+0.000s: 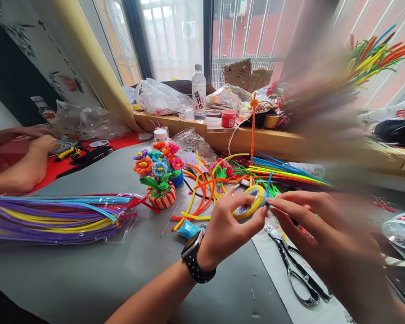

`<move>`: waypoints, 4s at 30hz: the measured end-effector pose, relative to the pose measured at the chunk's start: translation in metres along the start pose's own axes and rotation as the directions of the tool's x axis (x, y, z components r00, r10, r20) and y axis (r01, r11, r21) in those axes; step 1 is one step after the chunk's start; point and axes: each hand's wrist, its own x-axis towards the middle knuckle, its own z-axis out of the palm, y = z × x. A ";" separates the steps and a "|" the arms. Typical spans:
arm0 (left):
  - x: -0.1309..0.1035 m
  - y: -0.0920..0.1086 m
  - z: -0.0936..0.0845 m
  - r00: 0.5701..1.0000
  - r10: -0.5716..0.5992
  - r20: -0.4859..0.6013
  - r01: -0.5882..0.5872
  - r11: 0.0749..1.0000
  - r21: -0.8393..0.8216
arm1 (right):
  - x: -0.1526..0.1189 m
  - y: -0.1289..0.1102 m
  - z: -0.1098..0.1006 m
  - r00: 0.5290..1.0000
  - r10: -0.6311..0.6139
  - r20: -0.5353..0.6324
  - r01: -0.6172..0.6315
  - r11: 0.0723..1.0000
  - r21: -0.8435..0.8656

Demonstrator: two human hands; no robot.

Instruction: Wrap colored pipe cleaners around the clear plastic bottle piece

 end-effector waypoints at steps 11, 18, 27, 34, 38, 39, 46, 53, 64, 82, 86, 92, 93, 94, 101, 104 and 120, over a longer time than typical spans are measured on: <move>0.003 -0.001 -0.009 0.969 -0.120 0.216 0.169 0.960 -0.225 | 0.002 -0.005 0.000 0.999 0.050 -0.013 -0.050 0.998 0.024; 0.010 -0.008 -0.015 0.923 -0.152 0.353 0.290 0.878 -0.381 | -0.002 0.005 0.005 0.999 -0.031 0.042 0.026 0.995 0.101; 0.009 -0.006 -0.016 0.914 -0.135 0.383 0.303 0.855 -0.420 | -0.001 0.001 0.003 1.000 -0.028 -0.010 0.028 0.999 0.016; 0.009 -0.006 -0.014 0.932 -0.127 0.339 0.271 0.866 -0.420 | -0.004 -0.001 0.003 0.998 -0.051 -0.046 0.046 0.994 -0.102; 0.009 -0.006 -0.015 0.938 -0.115 0.326 0.247 0.882 -0.401 | -0.002 0.000 0.003 0.997 -0.069 -0.041 0.065 0.993 -0.101; 0.009 -0.006 -0.015 0.940 -0.116 0.321 0.245 0.883 -0.399 | -0.002 0.000 0.003 0.997 -0.068 -0.045 0.063 0.993 -0.100; 0.008 -0.006 -0.013 0.949 -0.107 0.295 0.228 0.882 -0.412 | 0.000 -0.001 0.001 0.997 -0.063 -0.049 0.058 0.994 -0.091; 0.006 -0.007 -0.011 0.952 -0.120 0.281 0.236 0.873 -0.428 | -0.002 0.000 -0.001 0.996 -0.082 -0.039 0.081 0.996 -0.030; 0.005 -0.004 -0.012 0.961 -0.153 0.230 0.241 0.874 -0.423 | -0.004 -0.001 0.002 0.997 -0.072 -0.034 0.076 0.992 0.102; 0.003 -0.006 -0.008 0.985 0.171 -0.011 -0.171 0.979 -0.112 | 0.002 -0.004 -0.005 0.984 0.180 0.017 -0.172 0.905 0.389; 0.003 -0.006 -0.007 0.971 0.240 -0.016 -0.240 0.970 -0.032 | 0.002 -0.004 -0.006 0.842 0.486 0.236 -0.535 0.692 0.485; 0.003 -0.006 -0.007 0.946 0.325 0.006 -0.325 0.945 -0.028 | -0.003 0.006 0.000 0.697 0.418 0.582 -0.708 0.279 0.648; 0.003 -0.006 -0.007 0.943 0.334 0.007 -0.334 0.942 -0.041 | -0.004 0.007 0.001 0.696 0.394 0.600 -0.710 0.252 0.657; 0.003 -0.006 -0.007 0.940 0.341 0.011 -0.340 0.939 -0.054 | -0.005 0.008 0.002 0.697 0.380 0.608 -0.708 0.232 0.667; 0.003 -0.003 -0.007 0.926 0.378 0.014 -0.373 0.919 -0.129 | -0.006 0.004 0.003 0.712 0.350 0.609 -0.686 0.163 0.709; 0.002 -0.003 -0.007 0.924 0.383 0.005 -0.378 0.913 -0.152 | -0.007 0.004 0.002 0.724 0.353 0.593 -0.676 0.191 0.711; 0.001 -0.001 -0.008 0.926 0.378 0.007 -0.369 0.907 -0.203 | -0.010 -0.001 0.008 0.770 0.367 0.522 -0.612 0.194 0.767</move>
